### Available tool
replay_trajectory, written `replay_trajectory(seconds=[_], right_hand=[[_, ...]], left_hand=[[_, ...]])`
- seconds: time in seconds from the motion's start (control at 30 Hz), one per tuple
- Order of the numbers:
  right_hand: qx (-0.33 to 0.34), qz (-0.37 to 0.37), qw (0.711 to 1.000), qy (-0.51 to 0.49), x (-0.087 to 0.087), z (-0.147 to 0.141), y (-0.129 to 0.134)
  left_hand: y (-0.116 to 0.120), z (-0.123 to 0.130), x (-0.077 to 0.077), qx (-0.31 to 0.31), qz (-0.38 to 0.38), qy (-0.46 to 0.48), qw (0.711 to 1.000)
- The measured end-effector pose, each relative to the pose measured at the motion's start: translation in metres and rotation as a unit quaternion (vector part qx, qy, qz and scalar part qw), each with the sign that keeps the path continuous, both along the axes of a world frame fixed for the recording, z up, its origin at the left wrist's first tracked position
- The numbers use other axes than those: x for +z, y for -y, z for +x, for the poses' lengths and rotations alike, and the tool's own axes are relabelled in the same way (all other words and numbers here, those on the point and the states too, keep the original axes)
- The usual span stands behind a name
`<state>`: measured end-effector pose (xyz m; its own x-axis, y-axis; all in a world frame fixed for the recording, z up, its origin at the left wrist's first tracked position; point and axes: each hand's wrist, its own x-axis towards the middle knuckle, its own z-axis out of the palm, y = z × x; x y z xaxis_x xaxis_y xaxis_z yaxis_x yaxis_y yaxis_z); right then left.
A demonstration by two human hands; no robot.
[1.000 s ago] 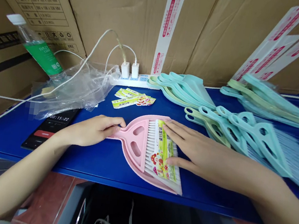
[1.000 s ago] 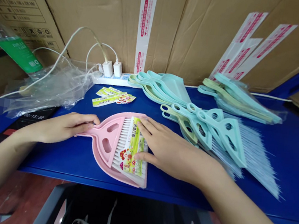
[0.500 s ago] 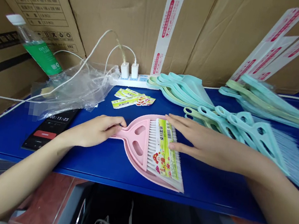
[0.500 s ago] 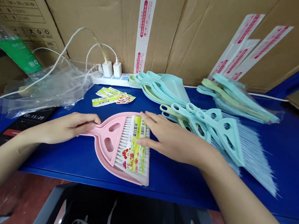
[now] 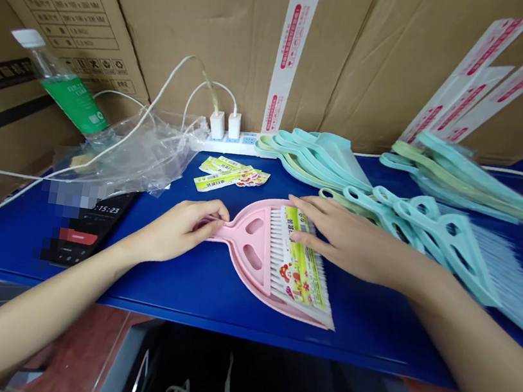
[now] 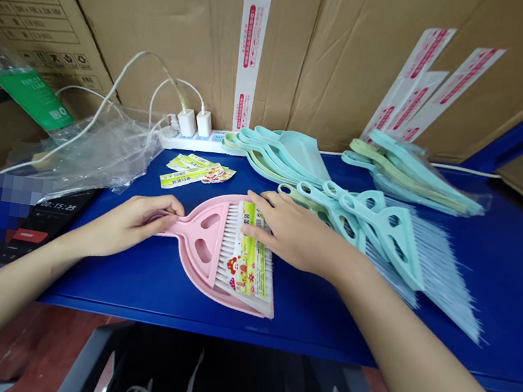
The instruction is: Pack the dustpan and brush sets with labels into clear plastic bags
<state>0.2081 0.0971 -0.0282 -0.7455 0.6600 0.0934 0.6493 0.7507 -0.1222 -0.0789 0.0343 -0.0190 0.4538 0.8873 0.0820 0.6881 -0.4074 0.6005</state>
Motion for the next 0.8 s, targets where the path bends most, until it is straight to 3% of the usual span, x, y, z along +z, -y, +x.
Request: replay_trajectory(seconds=[0.2, 0.3, 0.37, 0.47, 0.53, 0.6, 0.8], right_hand=[[-0.005, -0.002, 1.0, 0.001, -0.001, -0.004, -0.001], [-0.007, 0.019, 1.0, -0.008, -0.002, -0.004, -0.004], [-0.01, 0.038, 0.999, -0.019, -0.004, -0.005, -0.008], [-0.026, 0.053, 0.997, -0.049, -0.006, -0.007, -0.013], [-0.042, 0.044, 0.995, -0.073, -0.007, -0.009, -0.015], [-0.062, 0.032, 0.993, -0.093, -0.008, -0.011, -0.017], [-0.093, 0.033, 0.988, -0.119, -0.009, -0.012, -0.02]], left_hand=[[-0.001, -0.003, 0.003, -0.002, 0.034, -0.024, 0.999], [-0.003, -0.009, 0.005, 0.057, 0.107, -0.097, 0.988], [-0.004, -0.015, 0.008, 0.13, 0.189, -0.18, 0.957], [-0.007, -0.024, 0.013, 0.231, 0.277, -0.295, 0.885], [-0.007, -0.028, 0.015, 0.277, 0.284, -0.346, 0.85], [-0.007, -0.029, 0.015, 0.301, 0.261, -0.381, 0.835], [-0.007, -0.031, 0.009, 0.283, 0.212, -0.426, 0.833]])
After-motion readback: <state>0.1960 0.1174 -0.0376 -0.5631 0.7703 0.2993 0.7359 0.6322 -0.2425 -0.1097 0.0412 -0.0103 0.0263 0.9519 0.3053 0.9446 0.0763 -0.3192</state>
